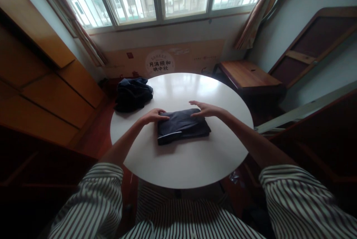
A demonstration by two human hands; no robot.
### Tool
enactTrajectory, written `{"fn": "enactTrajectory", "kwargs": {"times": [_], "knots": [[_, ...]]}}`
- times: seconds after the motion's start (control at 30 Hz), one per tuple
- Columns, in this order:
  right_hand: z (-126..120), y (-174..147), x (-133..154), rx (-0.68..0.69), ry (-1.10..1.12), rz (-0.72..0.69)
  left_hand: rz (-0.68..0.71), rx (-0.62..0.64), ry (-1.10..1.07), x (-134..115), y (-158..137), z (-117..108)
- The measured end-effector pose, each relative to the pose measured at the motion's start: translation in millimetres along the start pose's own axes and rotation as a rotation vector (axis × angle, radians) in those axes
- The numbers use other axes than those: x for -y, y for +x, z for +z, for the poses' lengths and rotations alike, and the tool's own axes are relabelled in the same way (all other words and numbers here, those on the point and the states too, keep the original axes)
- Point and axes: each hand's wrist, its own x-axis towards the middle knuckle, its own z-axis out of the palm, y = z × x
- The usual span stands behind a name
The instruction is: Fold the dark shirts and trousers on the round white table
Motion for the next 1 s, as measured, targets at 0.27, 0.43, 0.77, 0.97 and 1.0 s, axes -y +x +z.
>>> {"fn": "enactTrajectory", "kwargs": {"times": [0.27,0.43,0.77,0.97,1.0], "knots": [[-38,3,35,-0.061,-0.24,-0.207,0.322,-0.141,0.107,-39,-13,-20],[-28,-31,57,-0.505,-0.59,-0.33,0.693,-0.608,0.373,-53,-50,-21],[52,-86,39,-0.274,-0.583,-0.43,0.788,-0.334,0.628,8,-107,54],[52,-36,78,-0.315,-0.386,-0.371,0.531,-0.299,0.554,-27,-62,51],[58,-27,79,-0.291,-0.393,-0.303,0.454,-0.27,0.601,-29,-52,52]]}}
